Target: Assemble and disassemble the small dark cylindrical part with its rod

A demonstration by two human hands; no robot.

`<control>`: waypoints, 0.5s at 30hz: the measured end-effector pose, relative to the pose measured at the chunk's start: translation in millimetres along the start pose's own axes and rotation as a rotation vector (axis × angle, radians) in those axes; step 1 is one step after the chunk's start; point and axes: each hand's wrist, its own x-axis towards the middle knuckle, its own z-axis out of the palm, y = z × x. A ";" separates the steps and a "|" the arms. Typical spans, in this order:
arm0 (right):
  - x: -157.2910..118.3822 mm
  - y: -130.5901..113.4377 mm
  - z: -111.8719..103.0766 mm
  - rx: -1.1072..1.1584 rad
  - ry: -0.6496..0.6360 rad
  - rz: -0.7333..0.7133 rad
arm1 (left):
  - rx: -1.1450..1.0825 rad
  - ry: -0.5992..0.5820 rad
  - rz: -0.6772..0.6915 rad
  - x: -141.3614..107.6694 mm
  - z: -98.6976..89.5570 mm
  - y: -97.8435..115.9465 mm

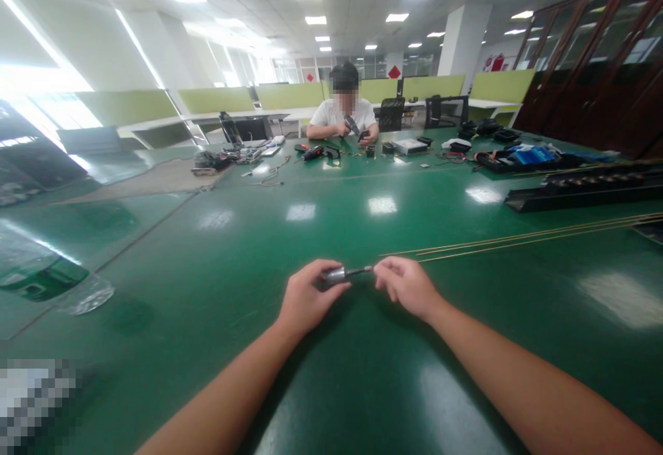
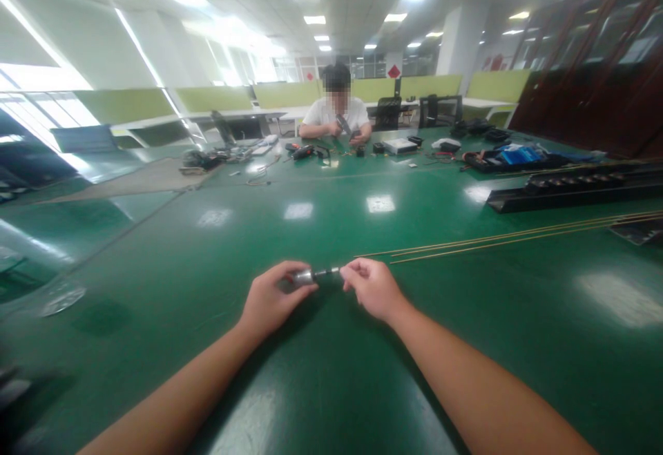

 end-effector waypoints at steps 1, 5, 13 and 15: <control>1.9 0.4 -1.1 0.100 0.025 0.026 | 0.003 0.048 -0.043 0.9 -0.4 -1.3; 8.3 0.8 -6.3 0.385 0.096 0.083 | -0.216 0.259 -0.309 7.9 -1.1 -6.8; 9.7 -1.7 -4.2 0.435 0.052 0.127 | -0.744 0.506 -0.562 3.1 -54.5 -1.0; 10.0 -1.6 -2.6 0.416 0.041 0.123 | -0.575 0.452 -0.589 -18.1 -85.0 0.7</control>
